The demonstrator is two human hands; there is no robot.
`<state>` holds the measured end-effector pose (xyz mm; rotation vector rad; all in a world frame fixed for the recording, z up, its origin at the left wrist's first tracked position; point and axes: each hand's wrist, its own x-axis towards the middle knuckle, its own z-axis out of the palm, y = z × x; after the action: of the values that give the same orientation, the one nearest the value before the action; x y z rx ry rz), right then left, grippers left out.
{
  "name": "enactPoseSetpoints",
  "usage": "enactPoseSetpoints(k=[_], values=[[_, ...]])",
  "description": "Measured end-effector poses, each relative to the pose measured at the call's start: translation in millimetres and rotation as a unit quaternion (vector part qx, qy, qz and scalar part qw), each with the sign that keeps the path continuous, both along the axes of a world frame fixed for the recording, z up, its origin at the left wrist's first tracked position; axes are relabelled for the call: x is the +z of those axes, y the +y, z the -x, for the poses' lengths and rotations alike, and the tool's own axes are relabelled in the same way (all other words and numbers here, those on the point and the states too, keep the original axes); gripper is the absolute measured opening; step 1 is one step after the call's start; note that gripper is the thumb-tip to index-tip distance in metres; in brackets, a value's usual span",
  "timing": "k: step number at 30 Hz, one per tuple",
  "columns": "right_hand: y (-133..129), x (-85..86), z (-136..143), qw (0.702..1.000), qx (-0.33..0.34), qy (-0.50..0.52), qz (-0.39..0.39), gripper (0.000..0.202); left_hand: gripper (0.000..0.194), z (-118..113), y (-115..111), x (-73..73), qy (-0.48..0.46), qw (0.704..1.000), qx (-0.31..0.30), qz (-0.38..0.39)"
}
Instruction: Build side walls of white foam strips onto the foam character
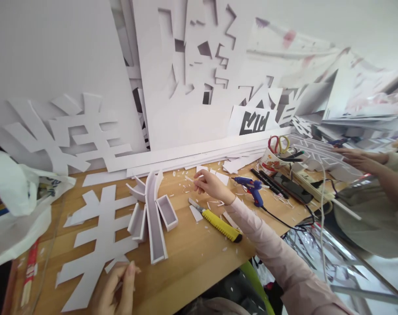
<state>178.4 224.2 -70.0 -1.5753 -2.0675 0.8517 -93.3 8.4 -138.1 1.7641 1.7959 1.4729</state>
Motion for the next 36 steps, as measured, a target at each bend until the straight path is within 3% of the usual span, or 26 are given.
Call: enactPoseSetpoints(k=[6, 9, 11, 14, 19, 22, 26, 32, 36], values=[[-9.4, 9.2, -11.9, 0.998, -0.040, 0.033, -0.032, 0.008, 0.021, -5.1, 1.2, 6.5, 0.046, 0.998, -0.036, -0.021], [-20.7, 18.9, -8.2, 0.997, -0.036, 0.024, -0.065, 0.015, 0.013, -9.0, -0.5, 4.1, 0.013, 0.999, -0.026, -0.020], [-34.7, 26.4, 0.9, 0.997, -0.011, 0.026, -0.072, 0.017, 0.021, -11.3, -0.9, 1.3, -0.002, 1.000, -0.024, -0.011], [-64.7, 36.5, 19.1, 0.997, 0.037, 0.026, -0.067, 0.028, 0.035, -12.9, 1.1, -0.4, 0.050, 0.998, -0.024, -0.012], [-124.0, 44.0, 44.5, 0.984, 0.161, -0.018, -0.079, 0.029, 0.029, -11.2, 5.9, 1.1, 0.090, 0.995, -0.022, -0.032], [-154.0, 38.5, 53.6, 0.980, 0.175, -0.014, -0.095, 0.027, 0.023, -9.6, 5.9, 0.2, 0.068, 0.996, -0.040, -0.029], [-178.8, 20.9, 59.1, 0.986, 0.113, 0.016, -0.118, 0.026, 0.014, -9.5, 5.7, -2.0, 0.045, 0.998, -0.053, 0.001], [-195.0, -7.9, 58.7, 0.990, 0.057, 0.072, -0.105, 0.032, 0.010, -8.6, 6.7, -2.2, 0.051, 0.996, -0.067, 0.008], [-199.2, -16.2, 57.8, 0.990, 0.025, 0.113, -0.085, 0.029, 0.014, -8.3, 6.2, -0.2, 0.057, 0.995, -0.078, 0.010]])
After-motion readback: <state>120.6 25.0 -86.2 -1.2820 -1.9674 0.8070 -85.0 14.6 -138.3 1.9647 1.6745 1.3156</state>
